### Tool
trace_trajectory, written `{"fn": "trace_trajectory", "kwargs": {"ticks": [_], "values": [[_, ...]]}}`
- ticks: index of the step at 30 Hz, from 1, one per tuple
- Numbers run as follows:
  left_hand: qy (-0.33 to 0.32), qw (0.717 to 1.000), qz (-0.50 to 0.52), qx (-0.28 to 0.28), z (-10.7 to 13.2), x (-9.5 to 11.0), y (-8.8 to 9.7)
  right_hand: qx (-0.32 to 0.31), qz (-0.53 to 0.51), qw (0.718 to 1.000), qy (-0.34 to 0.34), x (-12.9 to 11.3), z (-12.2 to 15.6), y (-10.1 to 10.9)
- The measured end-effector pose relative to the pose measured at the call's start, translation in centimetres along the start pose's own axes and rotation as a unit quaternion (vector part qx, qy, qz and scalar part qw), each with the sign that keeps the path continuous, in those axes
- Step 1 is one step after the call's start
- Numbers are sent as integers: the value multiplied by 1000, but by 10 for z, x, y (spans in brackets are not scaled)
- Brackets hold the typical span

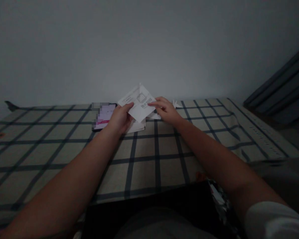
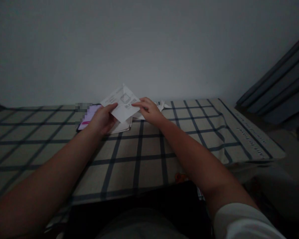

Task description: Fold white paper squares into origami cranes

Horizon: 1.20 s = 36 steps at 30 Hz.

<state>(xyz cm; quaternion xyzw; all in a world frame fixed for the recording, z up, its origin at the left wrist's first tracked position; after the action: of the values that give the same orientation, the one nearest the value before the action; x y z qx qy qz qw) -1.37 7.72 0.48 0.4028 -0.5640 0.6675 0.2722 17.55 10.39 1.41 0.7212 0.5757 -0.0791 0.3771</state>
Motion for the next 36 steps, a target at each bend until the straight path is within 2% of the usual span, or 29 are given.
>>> {"fn": "trace_trajectory", "kwargs": {"ticks": [2, 4, 10, 13, 16, 19, 24, 31, 36], "values": [[17, 1000, 12, -7, 1, 0, -2, -22, 30, 999, 27, -4, 1, -1], [34, 999, 21, -17, 2, 1, -3, -22, 32, 999, 24, -5, 1, -2], [75, 994, -20, -73, 5, -3, -5, 81, -6, 995, -50, -3, -1, 7], [48, 991, -55, -113, 8, -6, -7, 116, 2, 988, -98, 0, -1, 13], [-4, 985, -106, -135, 10, -8, -9, 117, -6, 985, -125, 1, 0, 15], [-28, 981, -149, -124, 7, -10, -6, 105, -23, 984, -142, -1, 0, 14], [-40, 981, -166, -93, 3, -9, -1, 94, -40, 982, -156, -2, 0, 13], [-17, 983, -167, -73, 7, -11, -3, 74, -10, 988, -132, -2, -1, 11], [-16, 986, -159, -51, 2, -16, 3, 65, -30, 987, -146, -3, 0, 8]]}}
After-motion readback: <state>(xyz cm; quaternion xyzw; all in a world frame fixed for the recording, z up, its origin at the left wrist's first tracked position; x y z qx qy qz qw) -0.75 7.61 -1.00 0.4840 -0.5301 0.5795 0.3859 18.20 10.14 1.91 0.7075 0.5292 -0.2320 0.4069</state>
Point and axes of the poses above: each hand's wrist, its own z-axis away from the middle knuckle, its own y-axis out of the back of the hand, x = y × z, the point moved 5 cm from there along -z, towards the middle knuckle, and after that the axes turned 8 degrees about x, right-handed, at the moved point
